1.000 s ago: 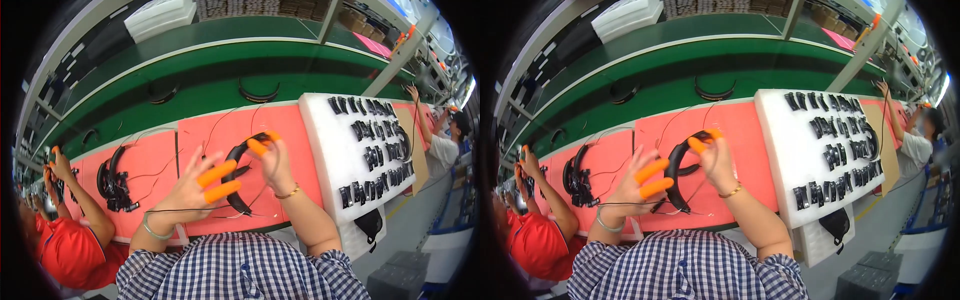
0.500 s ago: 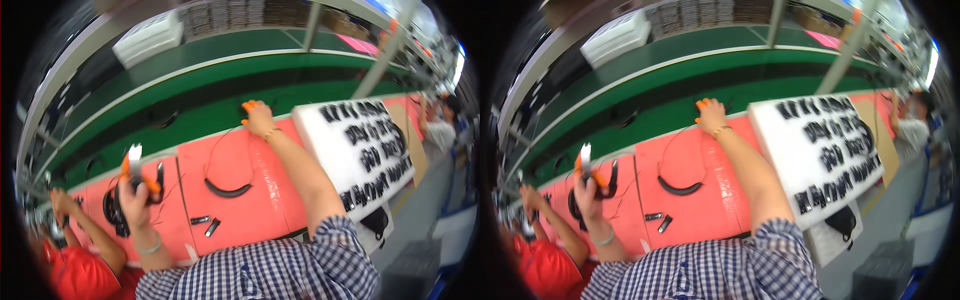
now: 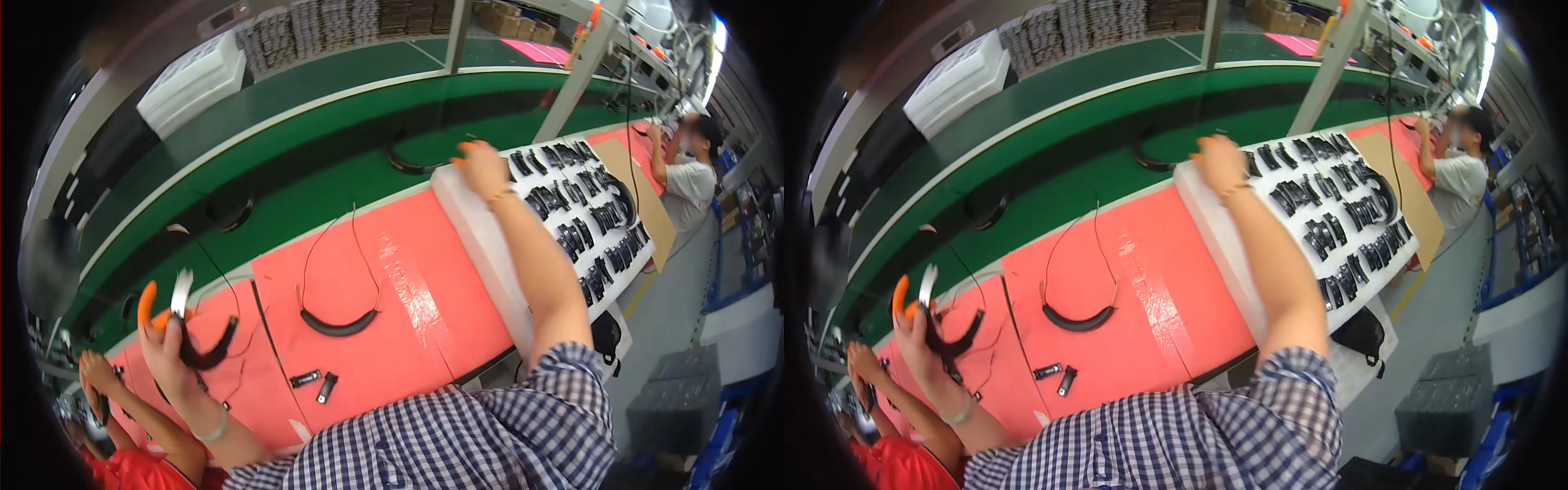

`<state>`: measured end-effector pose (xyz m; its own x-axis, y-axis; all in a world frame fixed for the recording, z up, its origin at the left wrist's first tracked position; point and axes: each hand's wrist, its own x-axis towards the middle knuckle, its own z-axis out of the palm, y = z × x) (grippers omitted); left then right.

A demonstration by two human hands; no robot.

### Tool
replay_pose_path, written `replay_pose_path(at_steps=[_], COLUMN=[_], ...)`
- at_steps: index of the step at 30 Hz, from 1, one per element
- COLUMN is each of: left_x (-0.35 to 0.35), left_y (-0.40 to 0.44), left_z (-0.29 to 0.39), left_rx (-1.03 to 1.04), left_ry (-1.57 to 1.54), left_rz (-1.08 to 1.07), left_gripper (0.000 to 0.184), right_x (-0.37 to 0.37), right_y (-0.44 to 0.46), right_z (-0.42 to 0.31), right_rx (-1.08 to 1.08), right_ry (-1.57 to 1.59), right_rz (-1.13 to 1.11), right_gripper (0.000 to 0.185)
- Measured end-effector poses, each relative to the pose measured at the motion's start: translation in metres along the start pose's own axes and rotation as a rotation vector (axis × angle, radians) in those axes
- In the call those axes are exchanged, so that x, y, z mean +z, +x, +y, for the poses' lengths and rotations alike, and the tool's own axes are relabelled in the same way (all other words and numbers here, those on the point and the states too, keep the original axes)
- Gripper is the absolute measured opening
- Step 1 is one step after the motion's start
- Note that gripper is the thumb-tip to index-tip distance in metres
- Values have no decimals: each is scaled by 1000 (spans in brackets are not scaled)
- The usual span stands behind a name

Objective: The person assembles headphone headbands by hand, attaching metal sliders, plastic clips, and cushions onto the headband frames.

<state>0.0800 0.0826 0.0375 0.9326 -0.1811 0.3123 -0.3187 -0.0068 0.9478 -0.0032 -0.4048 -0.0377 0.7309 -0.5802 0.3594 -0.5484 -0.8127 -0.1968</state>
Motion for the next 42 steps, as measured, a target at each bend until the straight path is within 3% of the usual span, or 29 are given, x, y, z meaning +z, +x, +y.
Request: replay_pose_path(at_steps=[2,3,5,7,10,13,15,17,19,20,22,23,26,27,28,32,34,38,40,42], left_x=[-5,3,25,46,63,62,60,57,59,63,71,67,48,40,34,19,17,4,-3,-8], left_y=[16,20,24,26,18,3,-5,-10,-11,-14,-22,-23,-31,-33,-35,-34,-32,-30,-29,-30], left_z=[-9,-5,7,12,11,20,26,27,26,27,33,33,16,19,21,29,26,21,19,21], left_rx=[-56,-70,-125,-157,-120,-88,176,141,423,428,189,231,283,190,191,103,152,169,139,137], left_ry=[10,16,37,-29,1,142,513,516,681,672,478,544,516,505,433,261,225,308,171,119], left_rz=[-45,-94,-186,-299,-374,-381,-362,-368,-537,-561,-453,-461,-416,-424,-397,-288,-214,-185,-144,-101], left_gripper=[43,38,28,23,29,34,33,31,29,29,27,28,29,29,29,30,30,31,31,32], right_x=[11,23,5,12,2,5,0,-21,-50,-49,-35,-24,0,4,6,25,16,27,37,73], right_y=[-16,-24,-32,-33,-41,-40,-35,-31,-34,-34,-31,-36,-55,-63,-70,-75,-66,-26,-3,20], right_z=[57,82,75,82,81,97,92,56,-7,-26,-39,-38,-45,-50,-54,-58,-72,-106,-137,-168], right_rx=[46,-70,96,46,-94,-90,-9,48,-56,-215,-296,-355,-53,25,-79,-176,28,30,38,109], right_ry=[-54,2,-35,-26,19,56,74,412,613,393,244,243,494,635,468,454,836,952,876,1217], right_rz=[-31,95,-10,63,4,-2,118,278,254,440,398,391,-31,-171,-254,-154,-244,-308,-422,-467], right_gripper=[31,16,17,17,20,20,20,18,21,20,17,15,15,16,17,18,20,23,26,26])
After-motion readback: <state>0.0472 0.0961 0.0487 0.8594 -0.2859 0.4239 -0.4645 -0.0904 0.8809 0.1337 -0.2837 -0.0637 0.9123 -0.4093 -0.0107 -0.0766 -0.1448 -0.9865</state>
